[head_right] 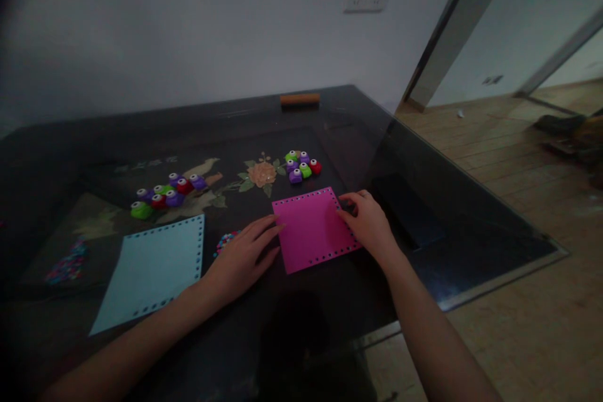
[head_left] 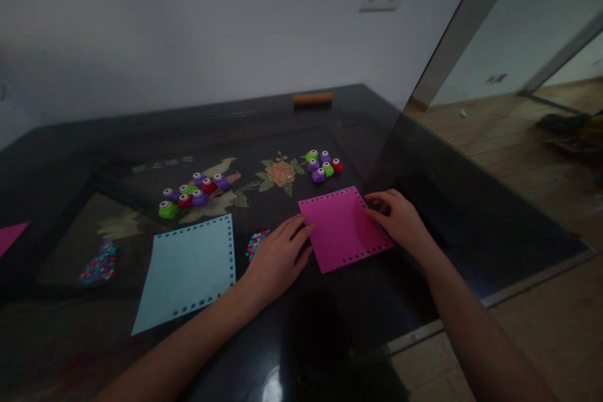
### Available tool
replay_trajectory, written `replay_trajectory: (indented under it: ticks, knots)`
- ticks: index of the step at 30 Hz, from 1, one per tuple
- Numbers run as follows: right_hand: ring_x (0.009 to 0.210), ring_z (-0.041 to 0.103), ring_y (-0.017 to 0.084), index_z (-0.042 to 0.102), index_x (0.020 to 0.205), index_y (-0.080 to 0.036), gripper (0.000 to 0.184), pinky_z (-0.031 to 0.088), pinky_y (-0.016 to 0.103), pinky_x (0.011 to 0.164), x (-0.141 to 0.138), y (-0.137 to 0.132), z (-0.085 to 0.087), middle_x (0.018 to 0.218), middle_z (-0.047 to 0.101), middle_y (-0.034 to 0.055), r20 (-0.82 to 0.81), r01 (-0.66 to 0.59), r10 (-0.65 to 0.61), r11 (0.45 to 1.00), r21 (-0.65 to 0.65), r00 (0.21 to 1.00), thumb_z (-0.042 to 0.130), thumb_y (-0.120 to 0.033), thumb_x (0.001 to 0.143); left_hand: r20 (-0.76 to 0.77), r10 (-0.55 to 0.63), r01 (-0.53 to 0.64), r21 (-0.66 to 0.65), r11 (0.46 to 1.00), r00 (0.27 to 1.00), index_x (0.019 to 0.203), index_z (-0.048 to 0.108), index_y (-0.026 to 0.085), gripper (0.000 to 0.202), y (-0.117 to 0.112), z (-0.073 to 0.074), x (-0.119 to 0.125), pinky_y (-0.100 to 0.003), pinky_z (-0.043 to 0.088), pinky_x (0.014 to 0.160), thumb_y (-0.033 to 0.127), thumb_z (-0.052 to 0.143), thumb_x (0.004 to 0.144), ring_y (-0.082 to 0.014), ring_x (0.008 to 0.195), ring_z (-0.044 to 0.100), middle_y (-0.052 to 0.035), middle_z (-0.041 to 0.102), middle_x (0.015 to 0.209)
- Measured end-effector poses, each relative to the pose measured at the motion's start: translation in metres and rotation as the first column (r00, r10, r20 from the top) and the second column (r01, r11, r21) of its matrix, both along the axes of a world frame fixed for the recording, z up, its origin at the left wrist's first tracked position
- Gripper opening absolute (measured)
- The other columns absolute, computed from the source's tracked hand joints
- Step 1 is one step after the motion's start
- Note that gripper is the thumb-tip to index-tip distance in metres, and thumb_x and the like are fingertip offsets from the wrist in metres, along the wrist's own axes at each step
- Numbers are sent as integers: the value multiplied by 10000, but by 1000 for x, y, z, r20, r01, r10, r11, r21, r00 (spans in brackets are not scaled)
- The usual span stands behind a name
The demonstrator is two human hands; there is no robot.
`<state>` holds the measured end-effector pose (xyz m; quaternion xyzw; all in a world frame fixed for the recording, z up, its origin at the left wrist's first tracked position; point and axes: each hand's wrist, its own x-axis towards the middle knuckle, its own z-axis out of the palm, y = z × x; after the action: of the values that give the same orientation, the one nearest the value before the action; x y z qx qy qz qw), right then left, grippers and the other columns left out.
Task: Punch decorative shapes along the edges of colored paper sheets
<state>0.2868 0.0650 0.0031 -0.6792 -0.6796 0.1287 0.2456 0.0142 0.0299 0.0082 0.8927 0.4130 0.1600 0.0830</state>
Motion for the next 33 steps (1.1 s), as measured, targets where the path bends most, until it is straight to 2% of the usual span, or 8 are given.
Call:
replay_trajectory:
  ticks: [8, 13, 15, 18, 21, 23, 27, 33]
  knots:
    - [665, 561, 165, 689, 990, -170, 239, 482, 333, 644, 1, 1, -1, 863, 571, 55, -3, -1, 1, 1000, 0, 1000, 618, -251, 776, 63, 44, -45, 2, 999, 997, 1273, 519, 209, 384, 7, 23, -15, -442, 453, 1019, 170, 480, 893, -247, 1237, 503, -103, 526, 1358]
    - [691, 578, 180, 691, 980, -187, 226, 489, 347, 656, 3, 1, -2, 866, 587, 60, -8, -13, 14, 1000, 27, 1000, 602, -274, 792, 118, 87, -95, 62, 994, 989, 1203, 589, 213, 320, 7, 33, -52, -420, 480, 977, 217, 434, 922, -235, 1164, 562, -92, 592, 1288]
    - [690, 585, 184, 695, 970, -190, 221, 490, 350, 651, 3, 1, -3, 868, 594, 64, -11, -12, 12, 1000, 28, 1000, 593, -277, 795, 161, 110, -129, 117, 985, 981, 1137, 629, 214, 301, 7, 32, -78, -394, 490, 954, 199, 416, 924, -223, 1116, 593, -85, 639, 1211]
    - [694, 593, 196, 697, 965, -183, 227, 491, 354, 646, 3, 2, -3, 867, 599, 72, -14, -9, 9, 1000, 16, 1000, 586, -283, 794, 141, 189, -213, 183, 960, 972, 1087, 654, 223, 274, 6, 25, -125, -387, 497, 932, 217, 443, 912, -222, 1039, 628, -74, 674, 1127]
    - [700, 594, 202, 694, 975, -175, 243, 485, 355, 646, 4, 2, -3, 878, 604, 78, -10, -3, 3, 1000, 3, 1000, 580, -290, 794, 117, 310, -326, 161, 931, 943, 1090, 648, 203, 267, 5, 14, -167, -401, 481, 956, 253, 456, 910, -234, 1043, 624, -88, 667, 1127]
    - [705, 593, 206, 693, 968, -172, 250, 479, 353, 641, 5, 4, -4, 878, 611, 80, -11, 7, -7, 1000, 10, 1000, 578, -305, 791, 116, 378, -392, 134, 910, 918, 1074, 652, 206, 271, 3, 7, -186, -412, 483, 952, 273, 451, 907, -243, 1037, 626, -85, 671, 1115]
    - [680, 591, 207, 695, 914, -189, 236, 473, 349, 624, 9, 7, -9, 804, 633, 59, -42, 51, -49, 998, 46, 998, 577, -331, 767, 159, 442, -458, 89, 884, 883, 1067, 654, 217, 289, 3, 2, -201, -433, 484, 947, 289, 429, 901, -250, 1022, 632, -76, 688, 1076]
    - [719, 606, 229, 690, 896, -192, 261, 477, 371, 653, 9, 8, -5, 800, 656, 68, -83, 110, -99, 984, 143, 992, 545, -368, 769, 147, 429, -438, 31, 898, 891, 1085, 637, 201, 309, 5, 6, -209, -440, 482, 939, 314, 431, 885, -255, 1047, 609, -92, 659, 1108]
